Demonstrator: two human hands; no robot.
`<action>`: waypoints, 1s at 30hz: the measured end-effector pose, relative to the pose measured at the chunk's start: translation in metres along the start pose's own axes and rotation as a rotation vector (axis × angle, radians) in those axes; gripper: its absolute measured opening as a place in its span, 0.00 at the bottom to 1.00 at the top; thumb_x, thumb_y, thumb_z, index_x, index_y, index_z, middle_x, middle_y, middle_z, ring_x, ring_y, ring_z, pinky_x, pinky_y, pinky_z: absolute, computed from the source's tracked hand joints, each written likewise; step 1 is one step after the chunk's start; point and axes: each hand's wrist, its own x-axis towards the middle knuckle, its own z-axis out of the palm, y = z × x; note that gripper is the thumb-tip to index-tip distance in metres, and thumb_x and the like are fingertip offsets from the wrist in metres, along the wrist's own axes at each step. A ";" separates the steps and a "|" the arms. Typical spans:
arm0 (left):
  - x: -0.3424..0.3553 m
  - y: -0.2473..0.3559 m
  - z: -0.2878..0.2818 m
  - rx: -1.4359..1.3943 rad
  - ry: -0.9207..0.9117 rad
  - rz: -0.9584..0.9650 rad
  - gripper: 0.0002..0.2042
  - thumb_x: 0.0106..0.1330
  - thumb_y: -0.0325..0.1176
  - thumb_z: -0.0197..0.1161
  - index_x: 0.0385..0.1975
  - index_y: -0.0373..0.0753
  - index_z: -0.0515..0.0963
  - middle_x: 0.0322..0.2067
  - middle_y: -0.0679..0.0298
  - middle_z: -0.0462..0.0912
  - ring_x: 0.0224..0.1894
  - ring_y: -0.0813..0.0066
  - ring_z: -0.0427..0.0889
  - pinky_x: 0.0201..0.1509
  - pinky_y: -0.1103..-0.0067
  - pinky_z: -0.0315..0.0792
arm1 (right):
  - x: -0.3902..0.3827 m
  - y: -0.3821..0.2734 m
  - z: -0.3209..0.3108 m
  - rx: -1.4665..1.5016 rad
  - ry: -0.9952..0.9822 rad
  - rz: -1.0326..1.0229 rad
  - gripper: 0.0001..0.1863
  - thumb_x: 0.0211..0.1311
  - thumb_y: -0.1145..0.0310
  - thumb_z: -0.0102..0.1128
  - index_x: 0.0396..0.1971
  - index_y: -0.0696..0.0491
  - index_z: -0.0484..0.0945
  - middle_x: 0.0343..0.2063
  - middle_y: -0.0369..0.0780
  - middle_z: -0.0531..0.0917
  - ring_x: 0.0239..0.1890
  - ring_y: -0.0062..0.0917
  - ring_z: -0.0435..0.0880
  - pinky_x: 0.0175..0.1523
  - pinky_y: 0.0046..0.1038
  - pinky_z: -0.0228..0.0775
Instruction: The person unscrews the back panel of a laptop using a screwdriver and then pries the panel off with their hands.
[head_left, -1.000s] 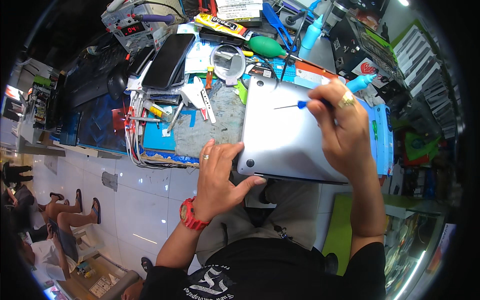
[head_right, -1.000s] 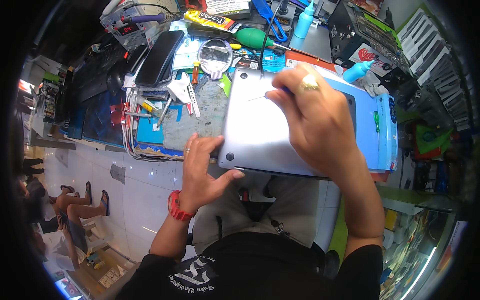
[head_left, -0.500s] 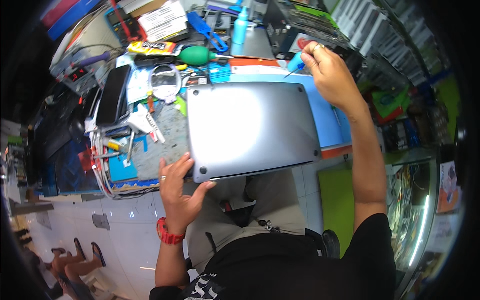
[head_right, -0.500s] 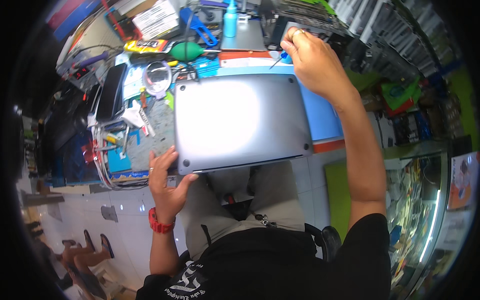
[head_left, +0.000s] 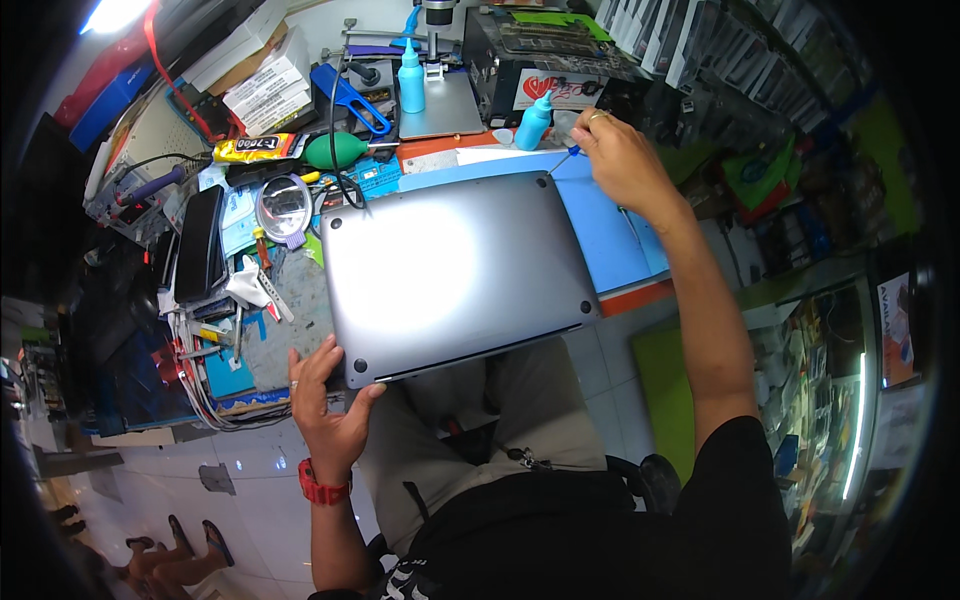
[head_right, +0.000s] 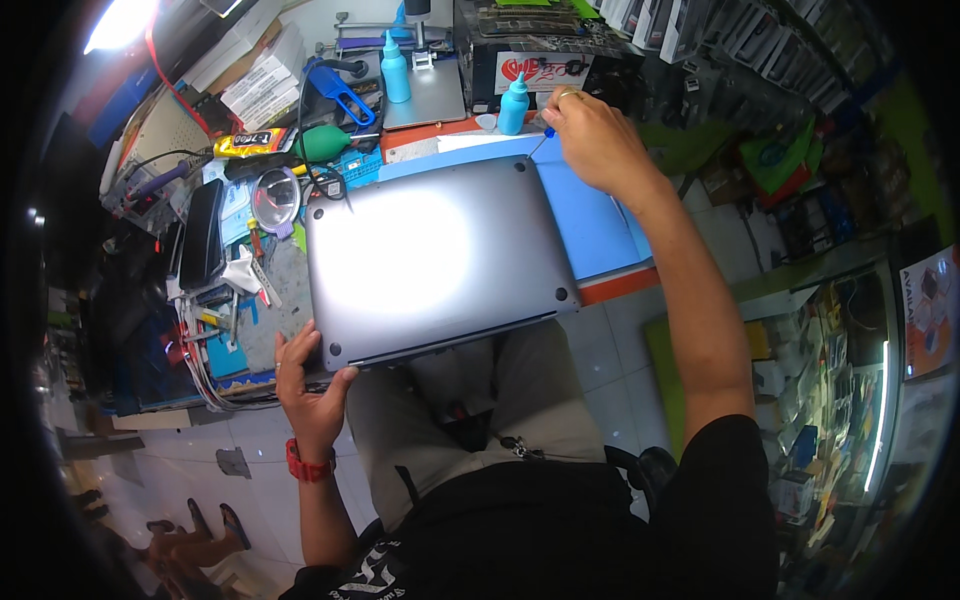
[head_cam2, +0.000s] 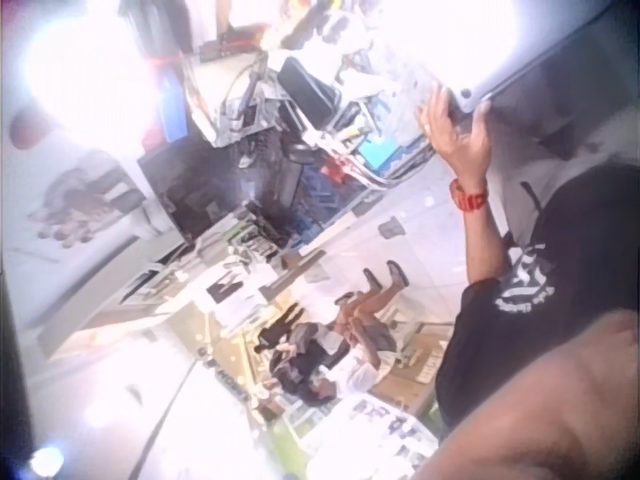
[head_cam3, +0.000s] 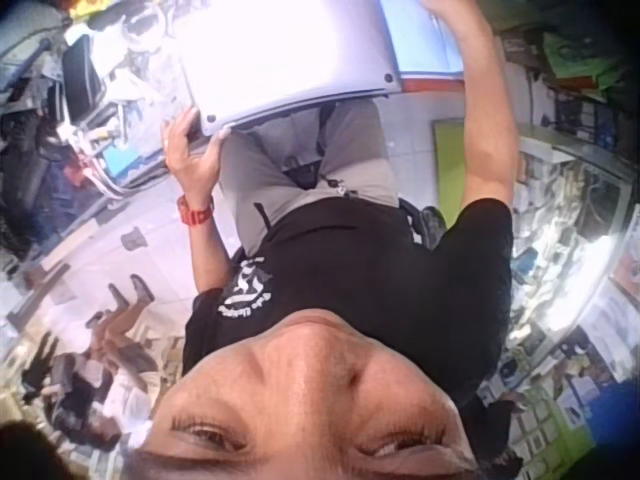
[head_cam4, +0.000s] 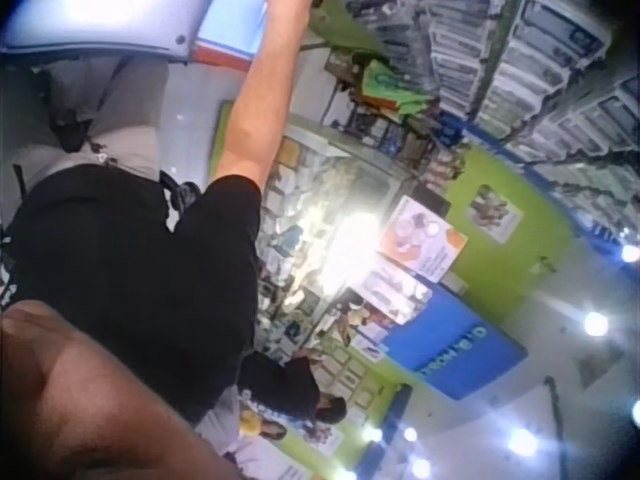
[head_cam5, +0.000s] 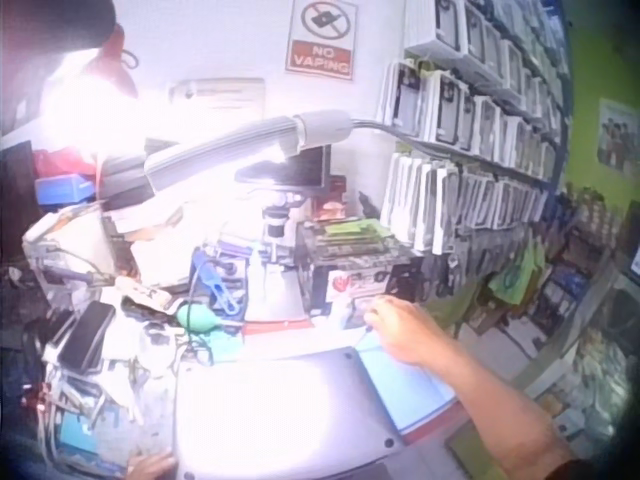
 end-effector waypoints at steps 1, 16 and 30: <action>0.000 0.000 0.000 0.000 0.000 -0.001 0.29 0.53 0.33 0.83 0.56 0.36 0.80 0.58 0.52 0.85 0.63 0.51 0.81 0.80 0.47 0.53 | 0.000 0.003 0.003 0.013 0.013 -0.008 0.14 0.79 0.62 0.52 0.43 0.58 0.78 0.39 0.48 0.85 0.41 0.47 0.83 0.48 0.42 0.73; 0.000 0.002 0.000 0.013 -0.003 -0.011 0.29 0.54 0.34 0.83 0.56 0.37 0.80 0.58 0.52 0.85 0.63 0.52 0.81 0.79 0.47 0.53 | 0.003 0.008 0.003 -0.017 0.001 -0.065 0.13 0.79 0.64 0.53 0.43 0.60 0.77 0.39 0.51 0.84 0.42 0.48 0.83 0.49 0.42 0.73; -0.003 -0.001 -0.001 0.008 -0.008 -0.023 0.28 0.56 0.35 0.80 0.58 0.38 0.80 0.59 0.53 0.85 0.65 0.53 0.81 0.81 0.47 0.51 | 0.017 -0.020 -0.018 -0.293 -0.269 -0.164 0.11 0.78 0.66 0.55 0.40 0.60 0.76 0.42 0.52 0.84 0.47 0.51 0.83 0.52 0.47 0.74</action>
